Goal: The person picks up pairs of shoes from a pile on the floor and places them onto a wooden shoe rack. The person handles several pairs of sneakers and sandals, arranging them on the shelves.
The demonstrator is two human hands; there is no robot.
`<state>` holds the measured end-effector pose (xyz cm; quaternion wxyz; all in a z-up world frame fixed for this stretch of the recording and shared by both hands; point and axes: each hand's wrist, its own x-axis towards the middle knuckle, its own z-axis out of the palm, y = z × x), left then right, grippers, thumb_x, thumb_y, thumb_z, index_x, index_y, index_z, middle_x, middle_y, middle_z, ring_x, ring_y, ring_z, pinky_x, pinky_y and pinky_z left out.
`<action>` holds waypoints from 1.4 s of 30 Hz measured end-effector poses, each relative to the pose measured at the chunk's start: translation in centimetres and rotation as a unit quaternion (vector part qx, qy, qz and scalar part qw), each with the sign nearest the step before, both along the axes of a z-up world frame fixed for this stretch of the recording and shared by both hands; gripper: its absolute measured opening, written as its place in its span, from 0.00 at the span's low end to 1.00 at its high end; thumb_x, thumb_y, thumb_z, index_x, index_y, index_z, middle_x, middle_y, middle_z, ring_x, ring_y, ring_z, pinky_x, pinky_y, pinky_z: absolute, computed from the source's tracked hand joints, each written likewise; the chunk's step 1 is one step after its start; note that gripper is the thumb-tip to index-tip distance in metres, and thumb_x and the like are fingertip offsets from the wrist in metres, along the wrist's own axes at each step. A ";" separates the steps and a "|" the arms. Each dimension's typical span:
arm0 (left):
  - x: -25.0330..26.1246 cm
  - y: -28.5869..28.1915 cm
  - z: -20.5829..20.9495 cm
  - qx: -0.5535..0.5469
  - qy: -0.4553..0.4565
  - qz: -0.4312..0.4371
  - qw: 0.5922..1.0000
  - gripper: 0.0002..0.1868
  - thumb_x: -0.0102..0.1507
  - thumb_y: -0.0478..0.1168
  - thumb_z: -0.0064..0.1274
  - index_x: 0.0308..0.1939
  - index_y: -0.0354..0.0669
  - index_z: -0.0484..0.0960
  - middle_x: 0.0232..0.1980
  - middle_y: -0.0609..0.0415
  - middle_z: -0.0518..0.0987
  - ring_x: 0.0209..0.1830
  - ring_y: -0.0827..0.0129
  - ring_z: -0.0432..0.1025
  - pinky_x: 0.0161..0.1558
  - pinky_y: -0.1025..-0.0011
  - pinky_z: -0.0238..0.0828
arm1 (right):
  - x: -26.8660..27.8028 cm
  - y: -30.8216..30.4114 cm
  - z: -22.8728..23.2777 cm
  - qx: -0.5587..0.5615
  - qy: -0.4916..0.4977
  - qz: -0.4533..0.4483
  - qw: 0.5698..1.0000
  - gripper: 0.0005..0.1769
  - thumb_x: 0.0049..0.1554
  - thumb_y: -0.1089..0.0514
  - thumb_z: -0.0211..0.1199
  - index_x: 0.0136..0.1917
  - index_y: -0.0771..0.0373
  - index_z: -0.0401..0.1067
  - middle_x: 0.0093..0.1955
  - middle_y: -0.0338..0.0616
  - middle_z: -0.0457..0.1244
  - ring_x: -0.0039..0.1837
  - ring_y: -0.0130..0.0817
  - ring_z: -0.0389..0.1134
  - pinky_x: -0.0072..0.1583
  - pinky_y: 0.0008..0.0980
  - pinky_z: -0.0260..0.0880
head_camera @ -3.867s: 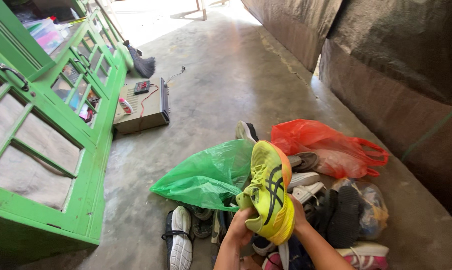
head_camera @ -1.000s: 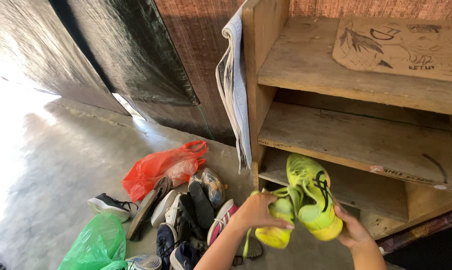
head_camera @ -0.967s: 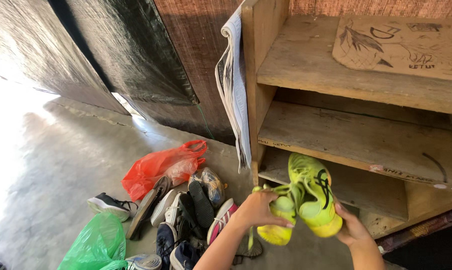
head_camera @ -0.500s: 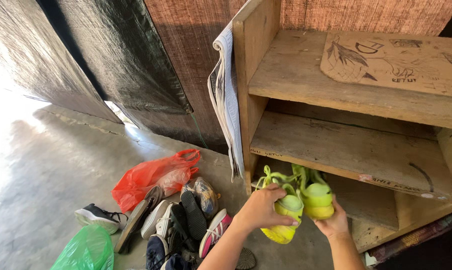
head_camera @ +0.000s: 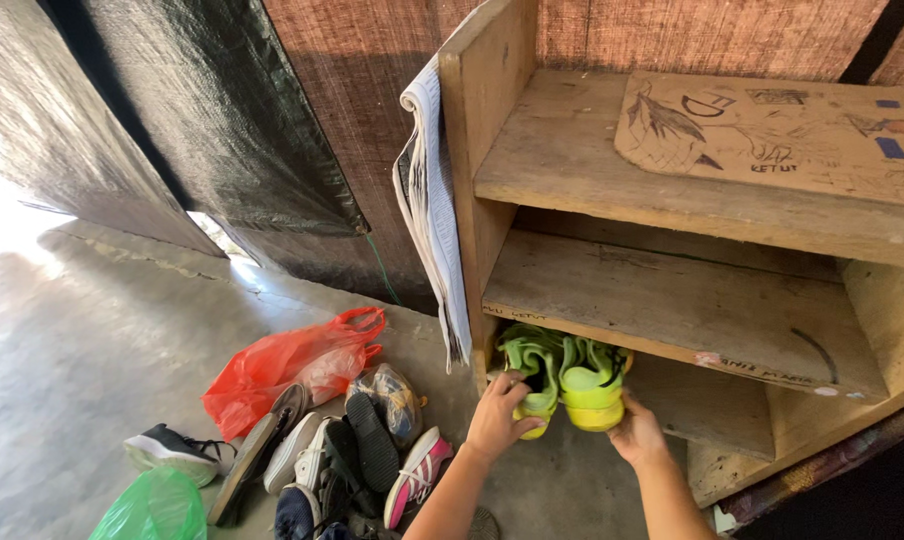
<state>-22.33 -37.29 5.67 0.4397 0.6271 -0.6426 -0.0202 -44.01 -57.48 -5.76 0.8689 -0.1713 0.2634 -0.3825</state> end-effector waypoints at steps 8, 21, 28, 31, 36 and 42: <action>-0.5 -0.4 -0.8 0.044 0.057 0.118 0.990 0.33 0.52 0.42 0.71 0.59 0.44 0.75 0.72 0.43 0.66 0.64 0.43 0.68 0.55 0.57 0.73 | -0.1 0.7 0.8 -0.107 0.398 -0.010 0.911 0.27 0.66 0.50 0.50 0.77 0.55 0.66 0.73 0.46 0.63 0.67 0.42 0.66 0.63 0.42 0.68; -2.4 -4.6 -4.9 0.100 0.131 0.189 0.968 0.32 0.60 0.38 0.60 0.66 0.47 0.65 0.73 0.36 0.66 0.51 0.38 0.75 0.46 0.51 0.75 | 3.9 4.9 5.8 -0.412 0.601 0.037 0.684 0.55 0.42 0.38 0.77 0.77 0.49 0.55 0.71 0.48 0.63 0.69 0.47 0.67 0.66 0.45 0.69; 0.6 -9.6 -7.1 0.079 0.127 0.189 0.970 0.32 0.60 0.37 0.60 0.66 0.43 0.64 0.57 0.33 0.77 0.49 0.35 0.74 0.47 0.46 0.72 | 5.8 1.4 5.2 -0.451 0.543 0.006 0.708 0.47 0.47 0.38 0.73 0.73 0.52 0.57 0.65 0.50 0.67 0.66 0.49 0.71 0.64 0.45 0.71; 1.7 -11.5 -7.5 0.123 0.129 0.194 0.965 0.33 0.62 0.38 0.58 0.68 0.45 0.61 0.49 0.32 0.80 0.47 0.34 0.75 0.47 0.46 0.71 | 6.4 -0.4 4.2 -0.432 0.569 0.020 0.700 0.50 0.48 0.41 0.74 0.76 0.52 0.54 0.68 0.51 0.65 0.69 0.49 0.68 0.66 0.45 0.68; 2.5 -12.9 -8.9 0.075 0.090 0.176 0.977 0.32 0.63 0.37 0.56 0.68 0.40 0.58 0.49 0.28 0.78 0.45 0.33 0.75 0.45 0.45 0.72 | 7.1 -2.3 3.5 -0.463 0.537 0.013 0.705 0.55 0.49 0.43 0.73 0.79 0.57 0.45 0.75 0.52 0.58 0.75 0.48 0.60 0.72 0.44 0.60; 3.0 -13.9 -9.7 0.095 0.103 0.184 0.973 0.33 0.63 0.36 0.56 0.68 0.41 0.59 0.48 0.28 0.79 0.45 0.31 0.73 0.45 0.43 0.69 | 7.0 -2.4 3.5 -0.452 0.533 0.032 0.714 0.58 0.51 0.43 0.71 0.82 0.55 0.38 0.77 0.54 0.55 0.76 0.50 0.57 0.73 0.44 0.58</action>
